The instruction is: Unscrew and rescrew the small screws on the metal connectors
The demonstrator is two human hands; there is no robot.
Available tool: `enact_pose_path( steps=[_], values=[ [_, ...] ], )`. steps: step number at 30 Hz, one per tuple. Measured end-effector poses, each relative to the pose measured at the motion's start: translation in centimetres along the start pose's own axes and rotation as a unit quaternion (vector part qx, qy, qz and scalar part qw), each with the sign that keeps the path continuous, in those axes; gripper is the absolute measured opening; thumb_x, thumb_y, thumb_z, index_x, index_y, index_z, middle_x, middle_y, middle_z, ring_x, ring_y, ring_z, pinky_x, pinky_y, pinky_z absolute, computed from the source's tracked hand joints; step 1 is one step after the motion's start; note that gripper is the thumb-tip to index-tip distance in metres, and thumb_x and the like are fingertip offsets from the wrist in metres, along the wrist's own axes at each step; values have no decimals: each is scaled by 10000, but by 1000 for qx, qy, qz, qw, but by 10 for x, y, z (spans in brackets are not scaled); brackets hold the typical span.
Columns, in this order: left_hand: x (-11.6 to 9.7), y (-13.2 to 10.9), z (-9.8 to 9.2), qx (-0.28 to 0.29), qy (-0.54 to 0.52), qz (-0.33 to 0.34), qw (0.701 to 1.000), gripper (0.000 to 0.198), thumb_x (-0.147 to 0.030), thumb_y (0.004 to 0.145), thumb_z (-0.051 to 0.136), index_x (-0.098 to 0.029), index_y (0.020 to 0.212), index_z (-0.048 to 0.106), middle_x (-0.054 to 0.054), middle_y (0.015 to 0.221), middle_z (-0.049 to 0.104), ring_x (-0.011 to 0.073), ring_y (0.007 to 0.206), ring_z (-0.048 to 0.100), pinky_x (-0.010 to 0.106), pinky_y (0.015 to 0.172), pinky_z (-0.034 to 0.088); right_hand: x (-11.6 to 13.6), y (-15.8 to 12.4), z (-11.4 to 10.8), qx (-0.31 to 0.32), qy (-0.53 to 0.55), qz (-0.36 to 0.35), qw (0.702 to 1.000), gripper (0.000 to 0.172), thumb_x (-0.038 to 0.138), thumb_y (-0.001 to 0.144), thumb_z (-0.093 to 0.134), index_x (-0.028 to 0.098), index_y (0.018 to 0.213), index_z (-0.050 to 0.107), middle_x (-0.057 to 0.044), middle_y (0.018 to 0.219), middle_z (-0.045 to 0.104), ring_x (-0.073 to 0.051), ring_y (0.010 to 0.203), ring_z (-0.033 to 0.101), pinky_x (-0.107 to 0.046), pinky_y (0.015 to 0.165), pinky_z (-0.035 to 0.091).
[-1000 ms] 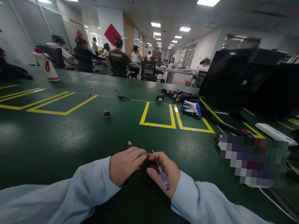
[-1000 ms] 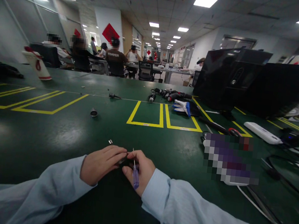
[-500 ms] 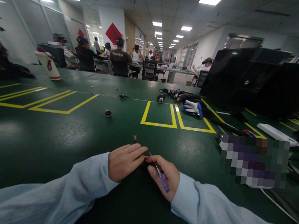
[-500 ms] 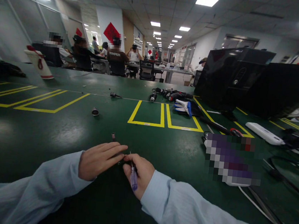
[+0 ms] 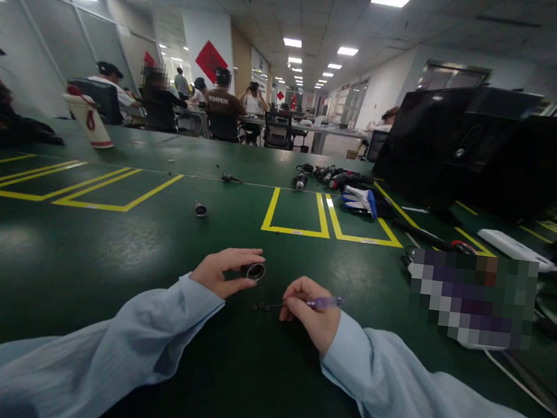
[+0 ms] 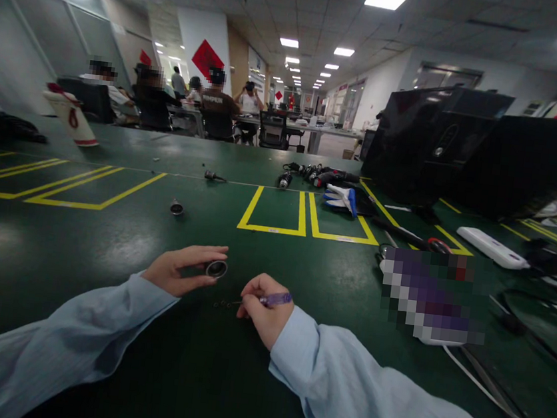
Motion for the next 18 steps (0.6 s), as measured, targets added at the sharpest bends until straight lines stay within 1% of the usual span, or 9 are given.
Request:
enact_pose_path(
  steps=[1, 3, 6, 8, 12, 14, 16, 18],
  values=[
    [-1, 0, -1, -5, -6, -1, 1000, 360, -260, 662, 607, -206, 1018, 604, 84, 1094, 599, 213, 996, 539, 293, 727, 485, 0, 0, 1, 3, -6, 3, 1000, 29, 151, 660, 461, 167, 656, 485, 22, 505, 546, -112, 491, 523, -236, 501, 407],
    [-6, 1, -1, -9, 0, 4, 1000, 346, -245, 653, 615, -218, 998, 618, 73, 1064, 617, 217, 976, 538, 283, 686, 483, 1, 0, 2, 8, -25, 5, 1000, 67, 109, 638, 442, 171, 636, 469, 18, 518, 554, -116, 511, 533, -236, 512, 404],
    [-10, 2, -1, -7, 7, -1, 1000, 347, -242, 651, 615, -216, 997, 620, 74, 1053, 623, 219, 937, 545, 233, 553, 456, 1, 0, 2, 9, -55, -1, 998, 94, 88, 627, 428, 172, 625, 472, 11, 527, 564, -120, 517, 536, -237, 516, 402],
    [-10, 2, -1, -7, -6, -14, 1000, 355, -245, 648, 616, -205, 1000, 619, 80, 1050, 621, 220, 939, 550, 212, 514, 438, 2, -1, 3, 10, -76, -9, 997, 98, 86, 625, 428, 173, 620, 472, 8, 530, 567, -125, 521, 541, -236, 515, 403],
    [-8, 1, 1, -11, -44, -46, 998, 355, -224, 639, 608, -210, 993, 622, 75, 1048, 614, 216, 950, 558, 193, 506, 444, 4, 0, 6, 17, -125, -17, 992, 108, 84, 618, 423, 176, 609, 478, 5, 533, 576, -129, 525, 549, -229, 512, 402],
    [-6, 0, 0, -23, -64, -61, 996, 348, -211, 626, 611, -214, 973, 632, 73, 1039, 615, 216, 959, 557, 188, 510, 459, 5, 2, 5, 13, -150, -19, 988, 119, 83, 606, 417, 177, 598, 490, 8, 521, 575, -131, 522, 547, -226, 506, 400],
    [-4, -1, -1, -47, -104, -81, 990, 332, -206, 612, 622, -209, 943, 643, 72, 1043, 610, 212, 966, 559, 197, 551, 490, 3, 5, 3, 12, -167, -2, 986, 134, 82, 584, 407, 179, 567, 497, 16, 476, 552, -129, 491, 533, -218, 477, 388],
    [2, -2, -1, -75, -168, -114, 976, 333, -197, 592, 640, -196, 925, 644, 65, 1048, 607, 199, 944, 577, 227, 646, 517, -2, 8, 1, 21, -169, 28, 985, 144, 82, 565, 392, 181, 528, 489, 28, 415, 514, -123, 437, 508, -208, 432, 369]
  ],
)
Point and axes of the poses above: each hand's wrist, its own y-axis towards the middle knuckle, its own z-axis out of the palm, x = y × z, the point moved 9 cm from there along y, towards the middle knuckle
